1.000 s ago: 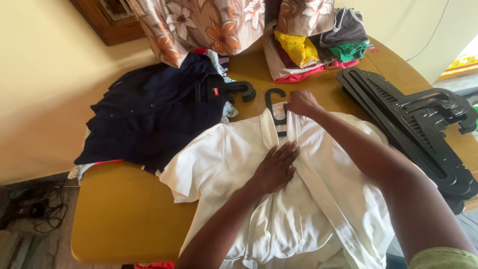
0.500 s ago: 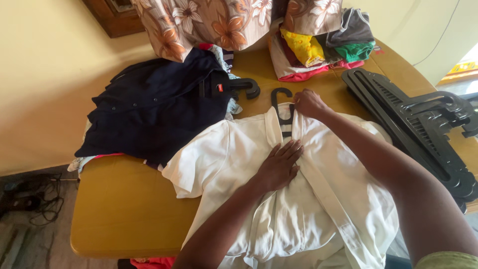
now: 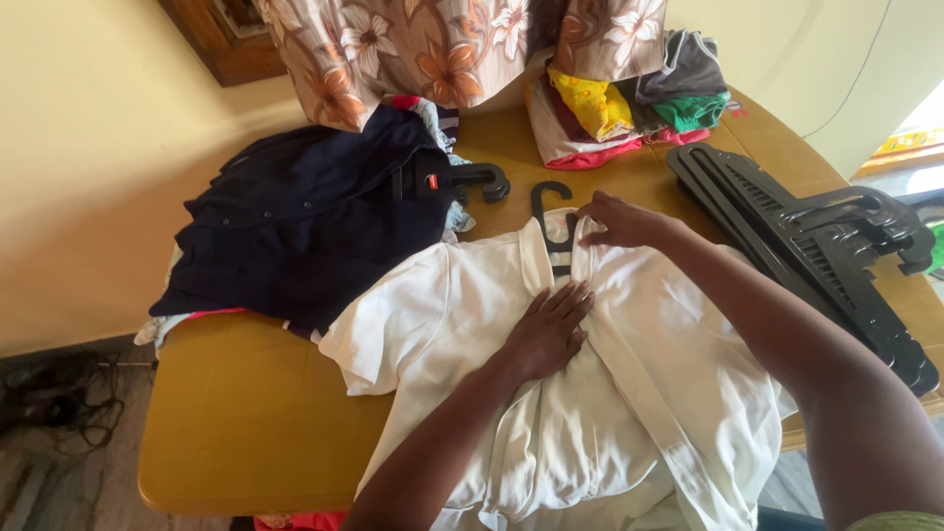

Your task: The person buttons a dark blue shirt, places it on a hanger, and sets it aside. Then the person picks up a white shirt, buttons it, places it on a hanger, and smooths the fabric.

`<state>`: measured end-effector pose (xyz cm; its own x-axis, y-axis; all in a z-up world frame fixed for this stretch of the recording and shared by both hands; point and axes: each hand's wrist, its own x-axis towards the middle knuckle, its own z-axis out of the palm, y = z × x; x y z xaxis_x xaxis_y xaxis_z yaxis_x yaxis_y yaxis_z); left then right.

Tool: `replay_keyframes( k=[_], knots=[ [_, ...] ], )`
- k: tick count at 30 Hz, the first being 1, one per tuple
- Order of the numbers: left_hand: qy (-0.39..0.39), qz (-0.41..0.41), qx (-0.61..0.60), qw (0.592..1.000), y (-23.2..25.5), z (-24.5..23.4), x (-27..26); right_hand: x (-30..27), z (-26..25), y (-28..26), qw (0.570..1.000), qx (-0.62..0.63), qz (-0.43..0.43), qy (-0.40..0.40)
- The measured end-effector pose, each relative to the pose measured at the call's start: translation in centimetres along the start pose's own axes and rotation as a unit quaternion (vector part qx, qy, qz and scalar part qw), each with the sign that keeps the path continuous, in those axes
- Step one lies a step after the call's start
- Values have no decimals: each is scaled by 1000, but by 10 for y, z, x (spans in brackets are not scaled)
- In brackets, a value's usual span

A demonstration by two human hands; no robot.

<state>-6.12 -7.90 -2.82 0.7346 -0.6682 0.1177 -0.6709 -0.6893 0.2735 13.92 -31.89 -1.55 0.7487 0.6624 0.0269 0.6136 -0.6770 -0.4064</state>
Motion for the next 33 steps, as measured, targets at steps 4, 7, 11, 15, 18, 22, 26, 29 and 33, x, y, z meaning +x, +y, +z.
replay_keyframes(
  k=[4,7,11,15,18,22,26,29,33],
  knots=[
    [-6,-2,7,1000,0,-4,0,9,2,-5,997,-37,60,-31],
    [-5,-3,0,1000,1,-5,0,14,10,-6,992,-33,117,-31],
    [2,0,-2,1000,1,-7,-1,24,23,4,984,-3,176,-21],
    [4,-2,-12,1000,2,-8,-2,28,35,20,978,85,189,16],
    [2,-6,-22,1000,4,-9,-3,25,40,23,975,107,193,25],
    [-5,-10,-24,1000,6,-15,-1,19,33,11,978,48,202,18],
    [-22,-21,-22,999,11,-20,0,5,25,0,988,15,148,46],
    [-25,-23,-22,999,13,-24,-1,-1,22,-1,994,25,63,82],
    [-28,-30,-33,999,17,-28,1,-2,21,4,992,59,-44,102]
  ],
)
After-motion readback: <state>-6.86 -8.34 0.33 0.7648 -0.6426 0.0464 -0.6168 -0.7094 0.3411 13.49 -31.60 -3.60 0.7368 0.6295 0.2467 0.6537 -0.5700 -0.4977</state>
